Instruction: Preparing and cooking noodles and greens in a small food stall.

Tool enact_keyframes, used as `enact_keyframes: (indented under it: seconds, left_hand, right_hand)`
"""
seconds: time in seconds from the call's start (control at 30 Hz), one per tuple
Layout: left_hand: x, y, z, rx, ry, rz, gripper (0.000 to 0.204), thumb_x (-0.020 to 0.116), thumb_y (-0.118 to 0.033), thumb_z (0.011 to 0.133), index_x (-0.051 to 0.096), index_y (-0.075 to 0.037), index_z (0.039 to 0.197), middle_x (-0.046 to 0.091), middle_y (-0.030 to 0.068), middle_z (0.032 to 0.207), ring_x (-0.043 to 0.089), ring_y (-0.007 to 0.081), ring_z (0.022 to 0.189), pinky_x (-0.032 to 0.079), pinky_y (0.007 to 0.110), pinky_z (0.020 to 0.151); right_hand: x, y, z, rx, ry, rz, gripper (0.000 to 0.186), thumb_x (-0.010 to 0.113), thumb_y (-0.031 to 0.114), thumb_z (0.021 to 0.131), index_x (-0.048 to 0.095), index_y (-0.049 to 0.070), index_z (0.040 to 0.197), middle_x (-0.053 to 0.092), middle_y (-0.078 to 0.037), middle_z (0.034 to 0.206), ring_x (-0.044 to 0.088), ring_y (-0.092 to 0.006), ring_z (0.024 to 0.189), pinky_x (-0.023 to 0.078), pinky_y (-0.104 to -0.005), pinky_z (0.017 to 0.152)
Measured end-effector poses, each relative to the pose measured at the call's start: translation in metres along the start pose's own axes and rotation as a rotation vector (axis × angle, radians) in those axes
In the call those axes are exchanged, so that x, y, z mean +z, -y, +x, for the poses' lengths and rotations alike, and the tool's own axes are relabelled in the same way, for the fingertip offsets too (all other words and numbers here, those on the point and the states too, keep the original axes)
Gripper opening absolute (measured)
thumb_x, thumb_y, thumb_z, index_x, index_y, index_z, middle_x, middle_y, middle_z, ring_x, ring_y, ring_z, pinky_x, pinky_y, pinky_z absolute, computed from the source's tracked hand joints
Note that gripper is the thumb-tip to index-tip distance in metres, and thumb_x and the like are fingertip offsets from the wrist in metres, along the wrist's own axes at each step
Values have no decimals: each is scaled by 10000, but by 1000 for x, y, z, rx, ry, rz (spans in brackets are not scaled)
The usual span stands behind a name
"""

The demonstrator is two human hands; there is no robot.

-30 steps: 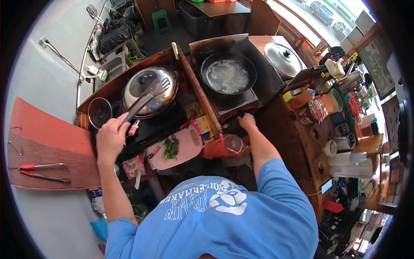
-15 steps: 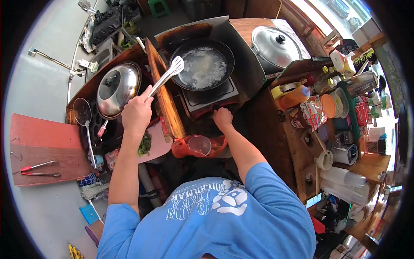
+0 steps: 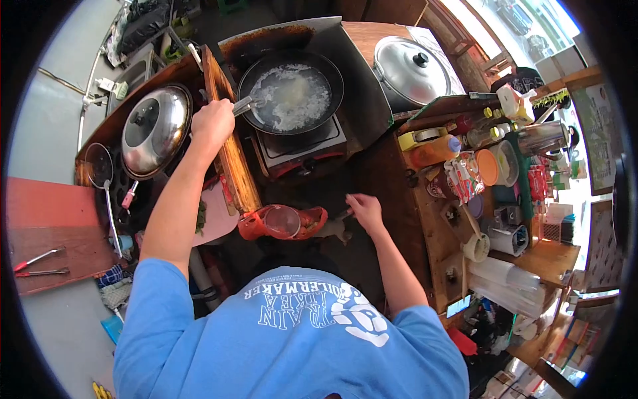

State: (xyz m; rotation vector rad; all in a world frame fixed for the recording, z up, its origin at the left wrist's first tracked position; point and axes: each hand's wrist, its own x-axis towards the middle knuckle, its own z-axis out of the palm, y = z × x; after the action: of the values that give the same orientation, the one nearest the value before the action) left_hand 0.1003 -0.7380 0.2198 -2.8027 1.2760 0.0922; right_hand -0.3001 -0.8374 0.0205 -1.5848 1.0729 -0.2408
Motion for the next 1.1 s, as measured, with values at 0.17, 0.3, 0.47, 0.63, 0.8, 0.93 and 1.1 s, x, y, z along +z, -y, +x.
enact_keyframes:
  seconds: [0.17,0.3,0.47,0.63,0.8,0.93,1.1]
  left_hand:
    - [6,-12,13,-29,134,-4,215,551,-80,863,733,-31,968,723,209,1020,708,371,969,573,455,831]
    - [3,-27,7,-48,221,-38,230,566,-63,847,731,-11,999,718,211,1048,701,370,1000,565,447,865]
    - [43,-23,13,-162,353,-197,305,645,-20,788,713,-7,1085,692,228,1120,672,362,1083,557,441,902]
    - [70,-48,1,-136,379,-235,304,673,-34,762,708,6,1061,681,264,1110,657,403,1085,551,463,907]
    - [56,-82,-13,-304,365,-421,295,670,-30,748,704,15,1038,683,265,1107,657,412,1081,546,478,902]
    - [49,-100,-22,-363,304,-457,262,618,-42,808,708,8,1050,689,249,1119,659,402,1092,548,474,901]
    - [58,-111,-23,-424,229,-526,261,588,-62,849,696,30,1068,691,252,1114,658,414,1089,549,475,907]
  right_hand:
    - [-33,-35,-85,411,-35,287,267,681,266,927,718,19,1019,721,-51,917,638,-102,709,480,-236,606]
    - [-36,-71,-125,582,-53,451,256,692,264,915,702,34,1028,720,-53,927,635,-104,710,481,-236,615]
    - [-35,-91,-142,670,-20,478,242,704,244,904,691,31,1017,719,-56,925,639,-112,717,487,-244,628]
    - [-38,-96,-134,691,2,445,237,702,236,908,691,25,1014,720,-59,919,644,-115,721,486,-245,622]
    - [-47,-102,-128,658,51,298,238,681,248,920,704,23,996,722,-58,920,647,-120,715,487,-254,619]
    - [-58,-117,-127,651,80,257,242,657,255,935,710,31,1010,724,-60,924,644,-124,717,487,-263,624]
    - [-66,-130,-136,675,79,213,264,686,295,923,706,41,992,725,-60,930,643,-128,733,492,-270,649]
